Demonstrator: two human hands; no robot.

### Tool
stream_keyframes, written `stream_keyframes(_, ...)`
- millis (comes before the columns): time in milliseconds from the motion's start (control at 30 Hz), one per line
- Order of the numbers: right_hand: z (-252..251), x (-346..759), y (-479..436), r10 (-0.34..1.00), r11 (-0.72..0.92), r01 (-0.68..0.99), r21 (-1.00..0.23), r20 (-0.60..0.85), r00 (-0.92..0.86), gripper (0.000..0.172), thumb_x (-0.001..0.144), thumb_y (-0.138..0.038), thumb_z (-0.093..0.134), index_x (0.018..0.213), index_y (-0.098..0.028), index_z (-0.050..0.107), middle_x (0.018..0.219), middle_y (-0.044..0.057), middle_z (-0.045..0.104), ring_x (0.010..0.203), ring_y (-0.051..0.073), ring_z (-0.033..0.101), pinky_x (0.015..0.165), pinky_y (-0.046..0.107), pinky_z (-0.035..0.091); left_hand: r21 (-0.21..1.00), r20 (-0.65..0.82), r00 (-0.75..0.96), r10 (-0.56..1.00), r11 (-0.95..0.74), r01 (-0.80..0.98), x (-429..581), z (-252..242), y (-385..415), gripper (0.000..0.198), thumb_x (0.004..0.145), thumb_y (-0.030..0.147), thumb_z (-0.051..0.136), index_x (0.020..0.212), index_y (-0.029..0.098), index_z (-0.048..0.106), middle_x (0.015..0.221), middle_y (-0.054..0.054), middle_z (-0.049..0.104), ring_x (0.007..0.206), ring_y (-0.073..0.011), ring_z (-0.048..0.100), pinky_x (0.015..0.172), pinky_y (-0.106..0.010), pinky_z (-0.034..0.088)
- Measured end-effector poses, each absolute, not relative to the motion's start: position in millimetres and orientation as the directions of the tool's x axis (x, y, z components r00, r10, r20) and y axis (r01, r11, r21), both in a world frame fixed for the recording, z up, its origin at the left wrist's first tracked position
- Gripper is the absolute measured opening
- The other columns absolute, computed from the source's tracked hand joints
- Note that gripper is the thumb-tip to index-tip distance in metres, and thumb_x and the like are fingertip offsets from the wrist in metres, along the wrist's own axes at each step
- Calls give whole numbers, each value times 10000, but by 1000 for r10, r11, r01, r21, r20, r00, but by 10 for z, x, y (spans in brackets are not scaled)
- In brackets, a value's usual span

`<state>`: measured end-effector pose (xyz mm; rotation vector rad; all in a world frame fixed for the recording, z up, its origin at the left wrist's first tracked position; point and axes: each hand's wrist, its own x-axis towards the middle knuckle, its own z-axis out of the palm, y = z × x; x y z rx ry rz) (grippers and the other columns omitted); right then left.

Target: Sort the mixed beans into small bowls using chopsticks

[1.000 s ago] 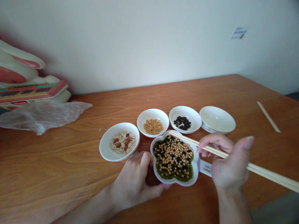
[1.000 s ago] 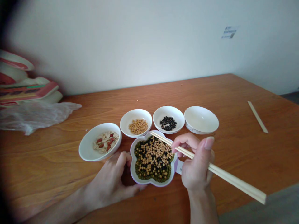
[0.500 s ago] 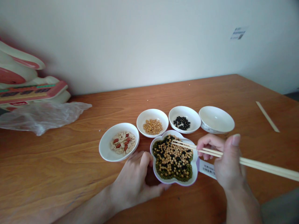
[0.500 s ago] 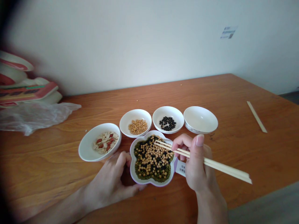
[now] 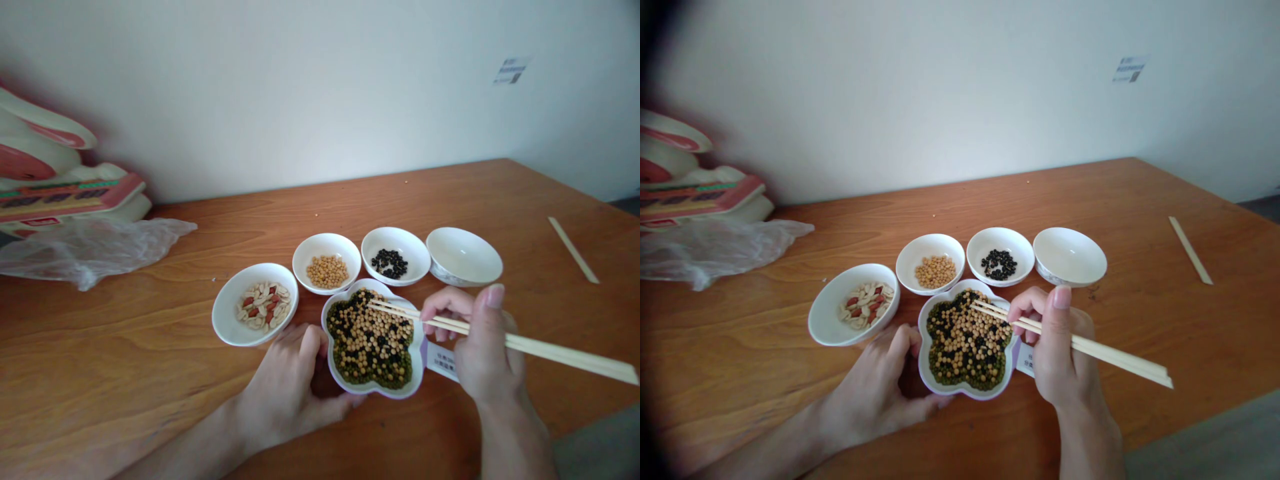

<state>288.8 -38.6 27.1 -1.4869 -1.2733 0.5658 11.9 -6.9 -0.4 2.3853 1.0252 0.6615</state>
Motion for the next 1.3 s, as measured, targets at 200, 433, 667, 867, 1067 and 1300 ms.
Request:
stream_keyframes(200,289,2892,-394,896,131,400,-907,281,344,966,1028,-830,101,623,-210,721,533,79,642,487,156,560,423,259,434,579,221,607,764,-603,548,114,-14,-58,518,778,494,905,970,267,482,912,-22,755,755,-241,737,639,-354,555)
stream_keyframes(433,280,2931,-404,922,96,358,-929,218,319,1001,974,-894,66,627,-215,714,537,78,630,493,163,559,423,271,435,586,227,607,762,-604,540,121,7,-59,519,768,499,909,961,268,485,888,-12,752,731,-231,724,637,-349,542)
stream_keyframes(667,234,2913,-403,936,87,362,-928,201,290,959,1009,-853,79,665,-214,705,558,59,625,507,154,530,452,275,423,578,212,606,767,-598,554,122,9,-71,512,781,508,899,962,268,484,892,-18,751,757,-244,740,648,-357,554)
stream_keyframes(867,243,2879,-387,929,110,375,-920,230,290,916,1053,-799,139,643,-214,712,531,49,607,488,149,529,440,270,409,583,222,611,760,-605,542,123,11,-62,520,773,505,907,971,269,489,904,-15,759,754,-237,741,646,-348,555)
stream_keyframes(1067,238,2880,-393,930,118,372,-921,234,284,929,1037,-820,123,647,-216,710,545,57,620,498,157,532,446,275,415,585,239,602,762,-608,537,120,12,-62,515,771,505,908,958,270,490,876,-13,749,736,-239,732,644,-352,550)
stream_keyframes(1300,257,2807,-438,936,51,338,-940,163,312,926,1033,-823,79,709,-219,701,601,46,608,562,167,507,499,299,391,593,230,605,762,-603,534,115,12,-58,515,774,519,908,952,265,497,881,-11,750,720,-234,726,638,-354,547)
